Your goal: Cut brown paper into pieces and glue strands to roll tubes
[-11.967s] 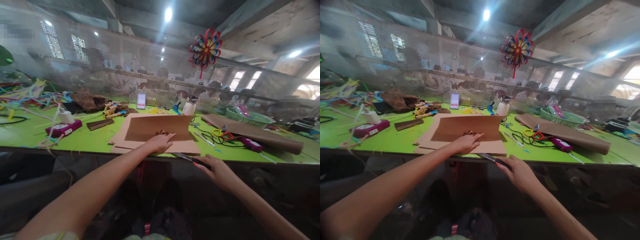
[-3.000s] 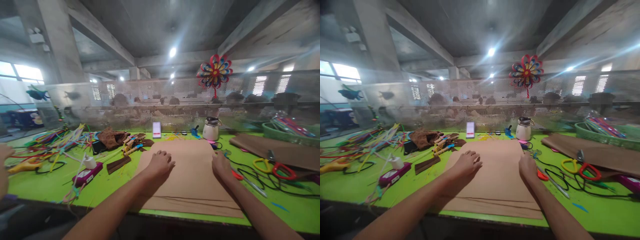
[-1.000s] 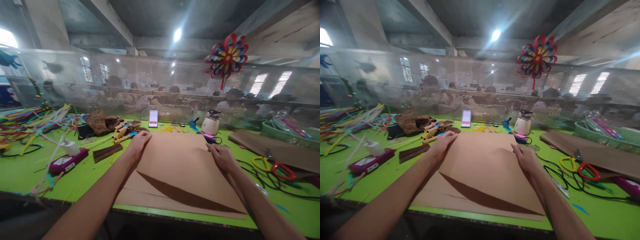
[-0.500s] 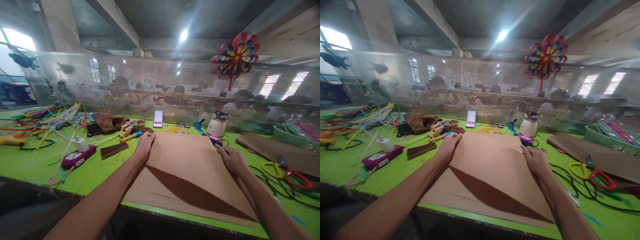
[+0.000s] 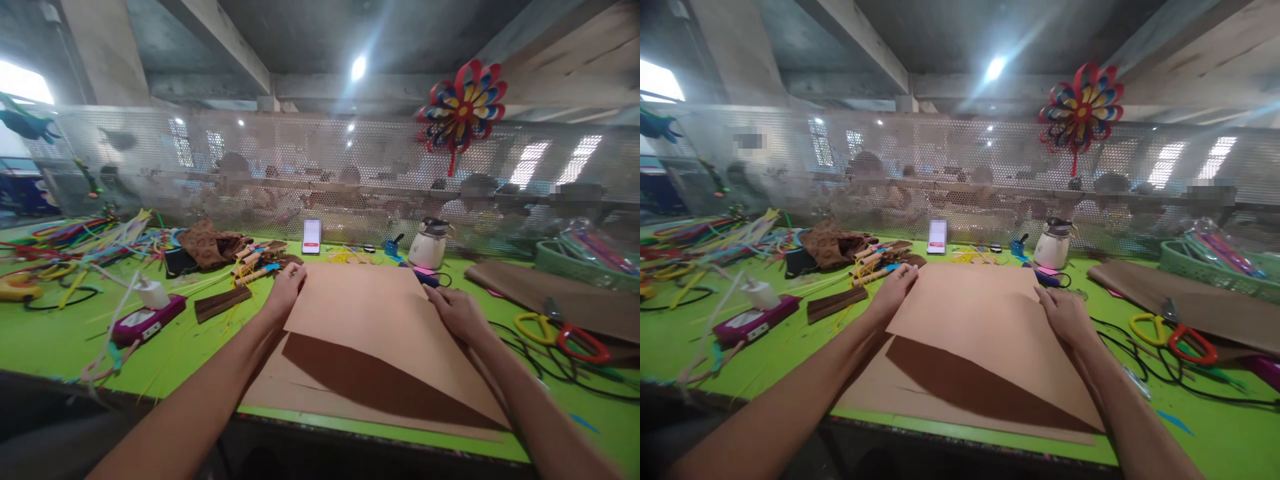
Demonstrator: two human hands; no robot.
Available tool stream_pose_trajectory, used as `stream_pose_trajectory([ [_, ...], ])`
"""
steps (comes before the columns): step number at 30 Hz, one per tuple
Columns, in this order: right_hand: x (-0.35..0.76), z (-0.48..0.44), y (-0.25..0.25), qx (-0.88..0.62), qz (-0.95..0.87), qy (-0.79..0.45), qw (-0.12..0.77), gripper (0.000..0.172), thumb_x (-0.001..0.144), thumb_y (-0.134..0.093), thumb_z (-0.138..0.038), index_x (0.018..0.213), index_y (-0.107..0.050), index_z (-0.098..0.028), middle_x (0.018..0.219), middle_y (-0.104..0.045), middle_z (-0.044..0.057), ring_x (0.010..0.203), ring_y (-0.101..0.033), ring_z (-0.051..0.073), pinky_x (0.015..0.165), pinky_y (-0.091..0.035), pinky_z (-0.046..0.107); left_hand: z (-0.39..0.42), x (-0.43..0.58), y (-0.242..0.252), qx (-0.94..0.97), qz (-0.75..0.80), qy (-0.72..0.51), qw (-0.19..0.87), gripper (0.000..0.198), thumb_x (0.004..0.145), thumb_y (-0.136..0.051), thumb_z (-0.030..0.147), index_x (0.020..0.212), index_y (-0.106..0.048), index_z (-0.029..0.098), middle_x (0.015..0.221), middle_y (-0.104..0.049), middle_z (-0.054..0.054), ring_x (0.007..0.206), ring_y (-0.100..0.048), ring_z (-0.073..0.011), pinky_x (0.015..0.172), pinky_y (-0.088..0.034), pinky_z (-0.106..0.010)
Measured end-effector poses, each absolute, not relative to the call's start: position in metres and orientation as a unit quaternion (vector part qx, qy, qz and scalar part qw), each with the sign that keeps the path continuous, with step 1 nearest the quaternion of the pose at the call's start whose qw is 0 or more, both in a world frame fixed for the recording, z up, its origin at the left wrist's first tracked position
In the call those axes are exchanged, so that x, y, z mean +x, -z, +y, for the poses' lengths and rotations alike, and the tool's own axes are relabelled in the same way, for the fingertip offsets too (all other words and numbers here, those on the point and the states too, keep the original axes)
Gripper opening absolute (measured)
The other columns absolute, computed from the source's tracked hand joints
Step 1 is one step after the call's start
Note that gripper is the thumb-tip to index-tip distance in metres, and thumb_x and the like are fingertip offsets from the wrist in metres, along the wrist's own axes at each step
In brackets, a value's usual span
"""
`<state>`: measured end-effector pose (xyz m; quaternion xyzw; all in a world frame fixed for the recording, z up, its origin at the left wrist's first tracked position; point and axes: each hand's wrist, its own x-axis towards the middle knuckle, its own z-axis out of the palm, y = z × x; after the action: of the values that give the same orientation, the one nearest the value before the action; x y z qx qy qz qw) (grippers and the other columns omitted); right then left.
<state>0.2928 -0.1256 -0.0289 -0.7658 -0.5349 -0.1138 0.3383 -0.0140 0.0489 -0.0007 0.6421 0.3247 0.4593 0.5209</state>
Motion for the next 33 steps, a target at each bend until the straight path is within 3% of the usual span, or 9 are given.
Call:
stream_pose_trajectory([
  [7,0.293,-0.126,0.027,-0.779,-0.530,0.107,0.318,0.049,0.087,-0.037,-0.053,0.055,-0.057,-0.021,0.062,-0.067,0.004,0.059,-0.060,0.019,0.056,-0.036,0.029,0.047,-0.014,-0.001,0.692,0.328,-0.449,0.461,0.040,0.083,-0.049,0.050,0.059,-0.039,0.020,0.052,-0.035,0.006,0.049,-0.032,-0.0099,0.050,-0.028,-0.023],
  [12,0.295,-0.125,0.031,-0.777,-0.532,0.111,0.318,0.049,0.087,-0.037,-0.053,0.056,-0.058,-0.022,0.063,-0.068,0.004,0.060,-0.061,0.019,0.057,-0.037,0.029,0.047,-0.018,-0.005,0.689,0.377,-0.444,0.432,0.045,0.084,-0.044,0.051,0.051,-0.041,0.020,0.048,-0.042,0.003,0.049,-0.038,-0.0123,0.052,-0.030,-0.025],
  [20,0.301,-0.124,0.036,-0.790,-0.526,0.105,0.296,0.050,0.088,-0.037,-0.054,0.061,-0.063,-0.022,0.068,-0.070,0.006,0.064,-0.063,0.022,0.059,-0.039,0.029,0.049,-0.018,-0.005,0.638,0.396,-0.458,0.475,0.028,0.066,-0.068,0.043,0.061,-0.063,0.016,0.057,-0.059,0.001,0.054,-0.049,-0.0130,0.053,-0.036,-0.024],
  [24,0.303,-0.124,0.038,-0.789,-0.528,0.104,0.296,0.051,0.089,-0.036,-0.055,0.066,-0.066,-0.021,0.072,-0.071,0.007,0.066,-0.063,0.023,0.061,-0.040,0.031,0.050,-0.017,-0.003,0.634,0.408,-0.467,0.462,0.026,0.063,-0.071,0.040,0.060,-0.063,0.016,0.052,-0.056,0.002,0.051,-0.047,-0.0121,0.050,-0.035,-0.023],
  [33,0.302,-0.124,0.037,-0.782,-0.534,0.115,0.302,0.049,0.089,-0.037,-0.053,0.056,-0.056,-0.022,0.064,-0.066,0.005,0.061,-0.059,0.021,0.059,-0.036,0.030,0.050,-0.019,-0.002,0.639,0.422,-0.486,0.422,0.034,0.064,-0.070,0.045,0.054,-0.057,0.016,0.052,-0.055,0.002,0.052,-0.046,-0.0118,0.051,-0.033,-0.023],
])
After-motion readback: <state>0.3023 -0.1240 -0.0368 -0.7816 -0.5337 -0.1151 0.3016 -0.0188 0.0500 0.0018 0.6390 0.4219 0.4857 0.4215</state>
